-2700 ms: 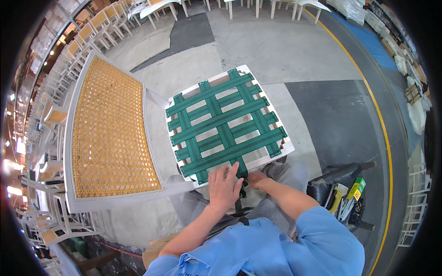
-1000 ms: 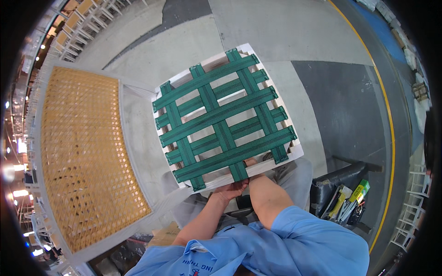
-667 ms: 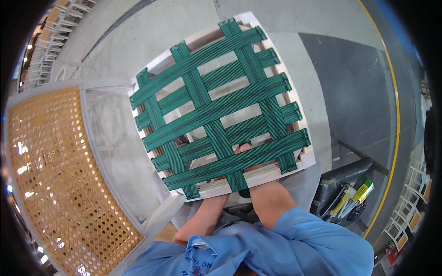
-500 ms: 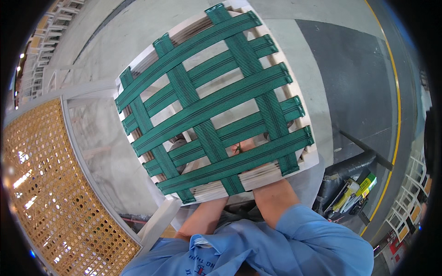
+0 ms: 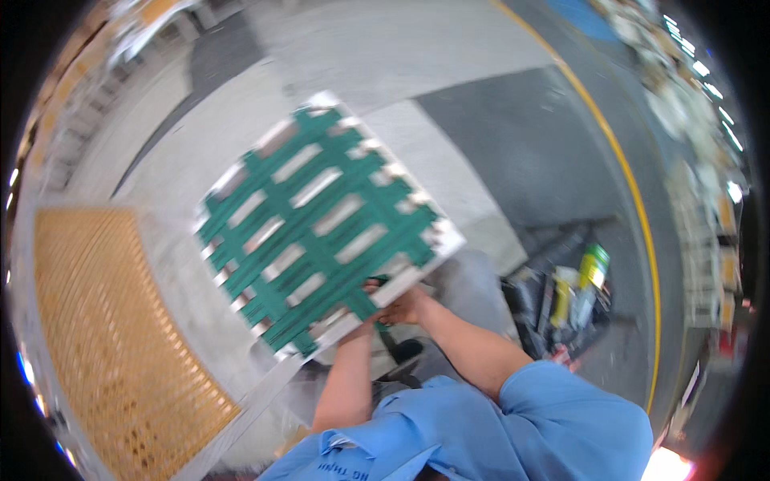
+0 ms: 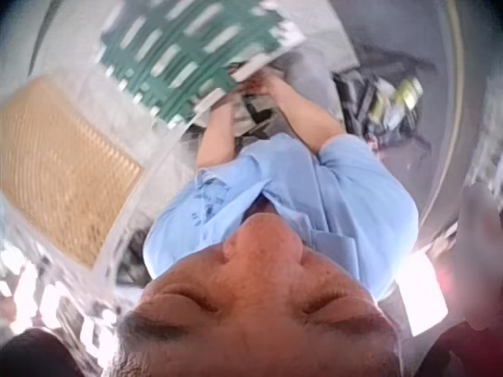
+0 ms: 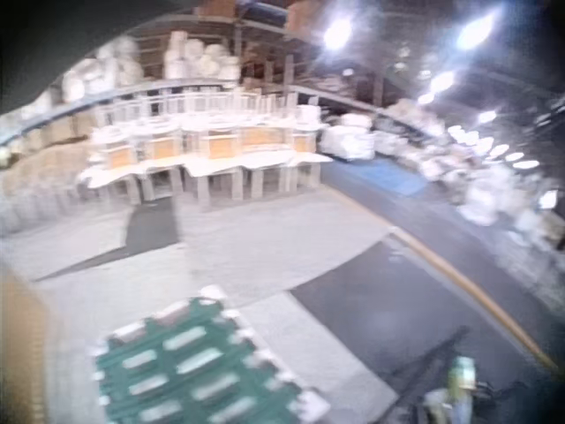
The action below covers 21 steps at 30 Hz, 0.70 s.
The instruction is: The person weaves green plastic straps into a white chair frame to create a seat. They interlace the straps by hand and use a pneumatic staple gun to secure the edges.
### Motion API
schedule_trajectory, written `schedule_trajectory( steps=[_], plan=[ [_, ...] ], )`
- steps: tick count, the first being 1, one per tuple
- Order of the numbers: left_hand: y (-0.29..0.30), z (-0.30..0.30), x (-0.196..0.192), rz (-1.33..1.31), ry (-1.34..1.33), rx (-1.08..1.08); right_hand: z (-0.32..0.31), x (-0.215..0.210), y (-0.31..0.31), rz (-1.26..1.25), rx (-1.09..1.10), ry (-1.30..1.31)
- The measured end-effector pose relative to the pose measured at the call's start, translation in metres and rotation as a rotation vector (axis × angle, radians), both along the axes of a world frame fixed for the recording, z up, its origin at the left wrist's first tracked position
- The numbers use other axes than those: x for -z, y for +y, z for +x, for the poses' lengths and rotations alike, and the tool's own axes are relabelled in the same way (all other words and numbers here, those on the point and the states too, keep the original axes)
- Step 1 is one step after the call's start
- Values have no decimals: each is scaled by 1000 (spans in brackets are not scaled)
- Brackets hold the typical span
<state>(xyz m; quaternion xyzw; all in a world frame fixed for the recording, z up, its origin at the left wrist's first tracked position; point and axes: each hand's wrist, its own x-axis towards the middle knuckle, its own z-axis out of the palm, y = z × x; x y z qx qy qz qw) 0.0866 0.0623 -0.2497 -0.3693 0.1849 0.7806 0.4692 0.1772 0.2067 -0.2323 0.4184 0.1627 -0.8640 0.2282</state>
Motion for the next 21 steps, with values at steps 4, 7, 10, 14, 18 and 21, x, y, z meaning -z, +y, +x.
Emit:
schedule_trajectory(
  steps=[4, 7, 10, 14, 18, 21],
  plan=[
    [-6, -16, 8, 115, 102, 38, 66, -148, 33, 764, 17, 176],
    [5, -17, -9, 22, 10, 46, 163, -184, 121, 1236, 247, 137],
    [14, -9, -26, -43, -10, 37, 256, -177, 194, 1776, -77, -759],
    [14, -6, -39, -109, -94, -72, 305, -142, 229, 1693, -500, -963],
    [6, -5, -50, -9, -18, -140, 293, -124, 237, 1624, -473, -895],
    [12, -5, -70, 60, 112, -145, 299, -124, 236, 1590, -362, -996]
  ],
)
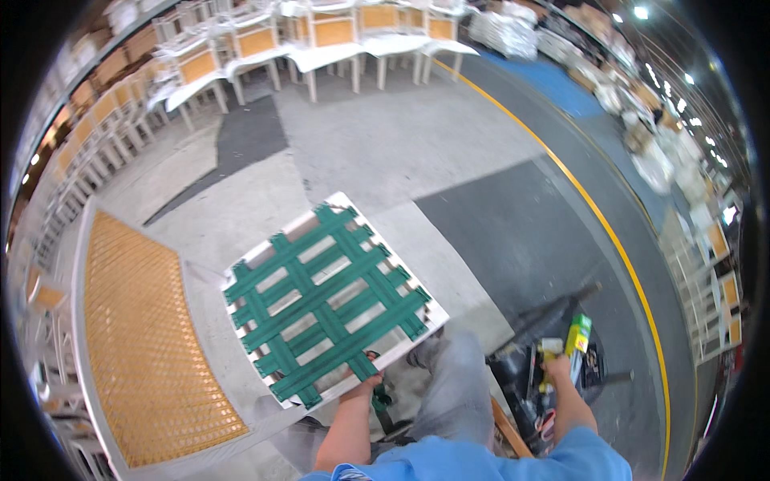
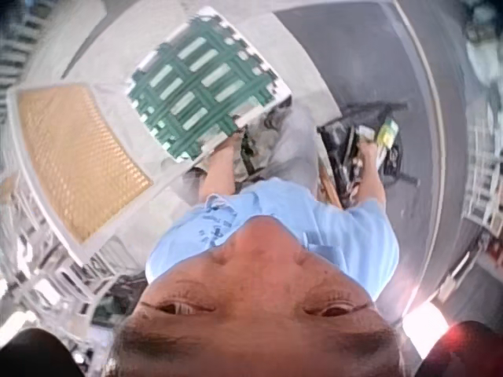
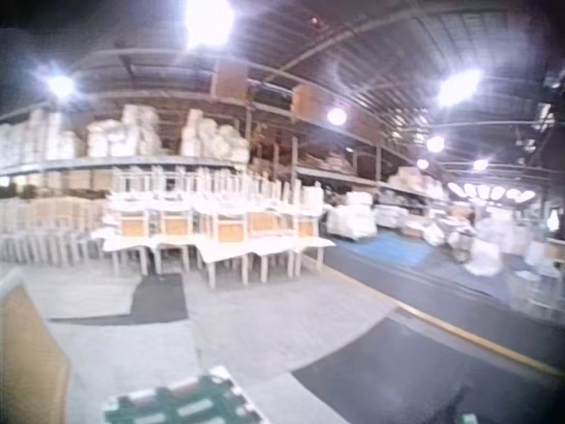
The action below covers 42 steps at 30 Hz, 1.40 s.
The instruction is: The person weaves green plastic straps into a white chair frame to create a seat. They interlace the straps by hand and use a pneumatic staple gun to secure the edges.
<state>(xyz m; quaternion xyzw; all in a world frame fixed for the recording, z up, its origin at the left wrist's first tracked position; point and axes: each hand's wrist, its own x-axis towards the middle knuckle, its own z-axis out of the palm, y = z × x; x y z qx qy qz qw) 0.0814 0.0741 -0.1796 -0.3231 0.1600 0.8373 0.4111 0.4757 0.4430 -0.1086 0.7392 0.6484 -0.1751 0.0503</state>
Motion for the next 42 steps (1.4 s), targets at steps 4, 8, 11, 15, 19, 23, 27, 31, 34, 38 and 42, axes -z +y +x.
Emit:
schedule_trajectory(
  steps=[4, 8, 11, 15, 19, 23, 27, 31, 34, 38, 42],
  plan=[
    [-16, -4, -11, -243, 303, 199, -36, -22, -32, 283, -52, 363],
    [11, -1, -5, -133, -55, 71, -36, -81, -32, 251, -353, 761],
    [8, -8, 16, -72, -189, -16, -100, -145, -69, -101, -366, 1079],
    [12, -6, 33, 7, -305, -29, -154, -188, -134, -391, -440, 869],
    [23, 3, 27, -181, -37, 113, -213, -182, -210, -637, -722, 920],
    [8, 4, 53, -400, 1089, 15, -259, -160, -254, -878, -620, 786],
    [0, 7, 43, -706, 1295, 490, -278, -150, -261, -819, -609, 663],
    [-5, 6, 44, -536, 1058, 280, -292, -152, -262, -806, -686, 619],
    [5, 11, 39, -598, 1047, 188, -291, -147, -261, -812, -673, 622],
    [1, 9, 37, -478, 833, 177, -290, -147, -265, -790, -721, 698],
    [2, 6, 15, -352, 507, 155, -290, -148, -268, -781, -724, 671]
  ],
)
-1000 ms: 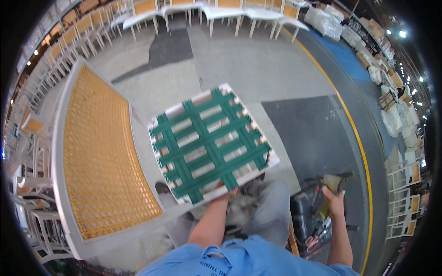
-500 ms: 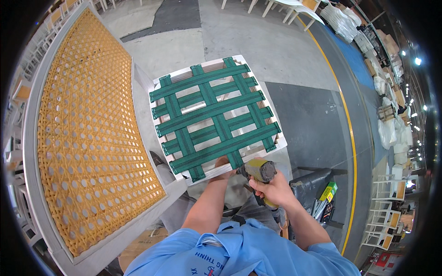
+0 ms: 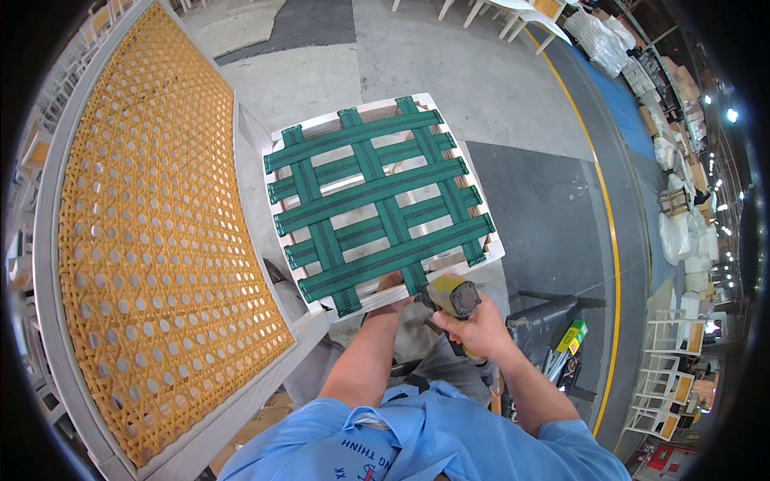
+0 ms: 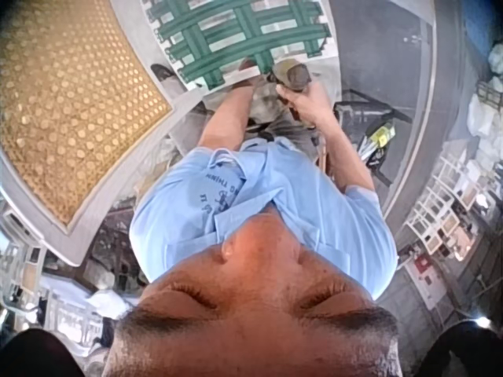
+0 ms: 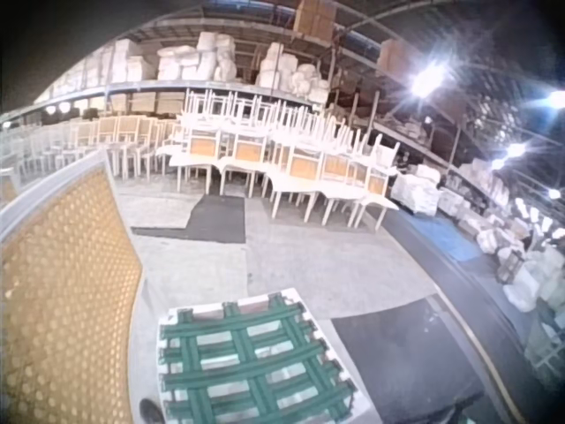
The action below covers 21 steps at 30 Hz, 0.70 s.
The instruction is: The person weaves green plastic straps into a white chair frame to create a seat. They interlace the straps by hand and use a pneumatic staple gun to secure the edges.
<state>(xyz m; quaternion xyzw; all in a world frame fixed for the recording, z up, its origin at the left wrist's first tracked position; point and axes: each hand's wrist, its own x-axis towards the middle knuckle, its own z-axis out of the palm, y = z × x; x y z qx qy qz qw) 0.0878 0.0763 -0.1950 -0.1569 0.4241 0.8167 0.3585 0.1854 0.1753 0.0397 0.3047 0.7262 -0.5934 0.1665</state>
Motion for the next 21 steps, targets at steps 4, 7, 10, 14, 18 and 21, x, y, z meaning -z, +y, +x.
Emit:
schedule_trajectory(
  steps=[4, 7, 10, 14, 18, 21],
  plan=[
    [-5, -2, -34, -33, -207, 20, 7, 8, -3, -13, 31, 49],
    [-3, -4, -41, -55, -80, 86, 9, 4, -10, -13, 29, 9],
    [-10, 2, -2, 119, 178, -29, 4, 3, -25, 12, -53, 53],
    [1, 14, 22, -178, 777, -74, 5, 2, -19, -46, -15, 31],
    [-22, 10, 35, 692, -491, 92, 24, -16, -13, -13, 73, 49],
    [-40, 17, 29, -117, -173, 775, 34, -20, 3, -6, 113, 100]
  ],
)
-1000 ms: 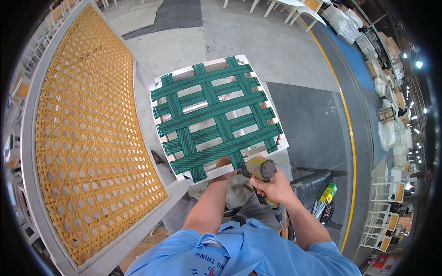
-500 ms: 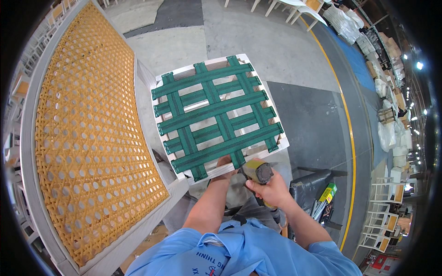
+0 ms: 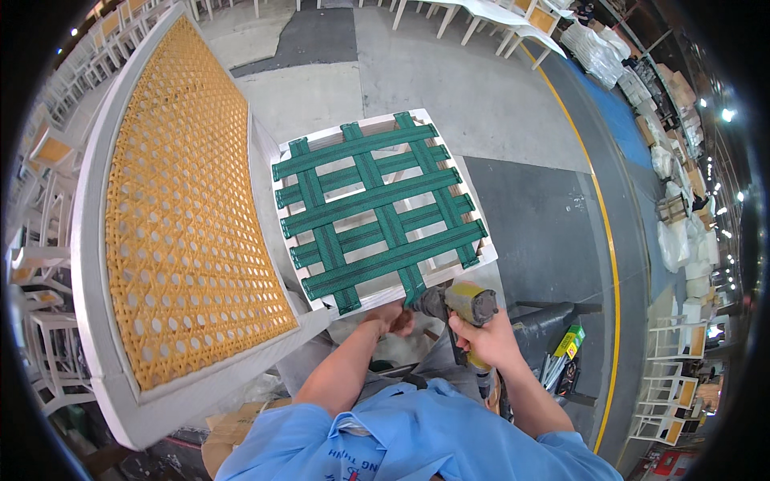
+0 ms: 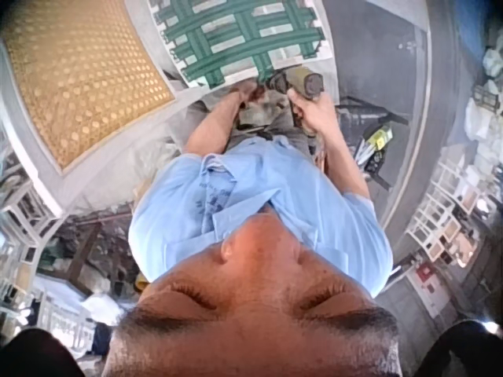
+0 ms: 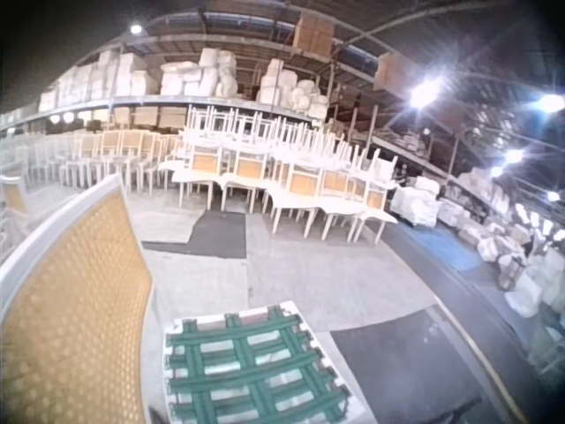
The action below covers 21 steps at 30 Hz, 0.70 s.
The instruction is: The person weaves green plastic straps into a white chair frame to create a seat. They interlace the straps by hand and use a pneumatic staple gun to secure the edges.
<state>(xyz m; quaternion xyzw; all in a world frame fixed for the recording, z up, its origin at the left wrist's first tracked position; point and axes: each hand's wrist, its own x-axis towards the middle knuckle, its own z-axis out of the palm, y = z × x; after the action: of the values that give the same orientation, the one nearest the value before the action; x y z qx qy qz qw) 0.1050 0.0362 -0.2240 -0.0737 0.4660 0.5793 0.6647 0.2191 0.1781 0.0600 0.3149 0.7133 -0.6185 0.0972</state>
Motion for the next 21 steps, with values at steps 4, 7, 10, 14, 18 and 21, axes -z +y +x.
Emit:
schedule_trajectory(
  steps=[4, 7, 10, 14, 18, 21],
  plan=[
    [-22, 22, -56, -420, 1109, 484, 18, 5, 14, -6, 62, 31],
    [-38, 39, -63, -135, 1216, 386, 15, 8, 15, -33, 17, 56],
    [-57, 41, -141, 207, 968, 248, 15, 17, 23, -23, -25, 2],
    [-60, 20, -187, 275, 400, -320, 4, 12, 22, -32, -51, -26],
    [-41, -32, -195, 173, 379, -530, -16, 9, 18, -23, -112, -84],
    [-25, -56, -190, 32, 332, -509, -27, 10, 14, -30, -129, -102]
  ],
)
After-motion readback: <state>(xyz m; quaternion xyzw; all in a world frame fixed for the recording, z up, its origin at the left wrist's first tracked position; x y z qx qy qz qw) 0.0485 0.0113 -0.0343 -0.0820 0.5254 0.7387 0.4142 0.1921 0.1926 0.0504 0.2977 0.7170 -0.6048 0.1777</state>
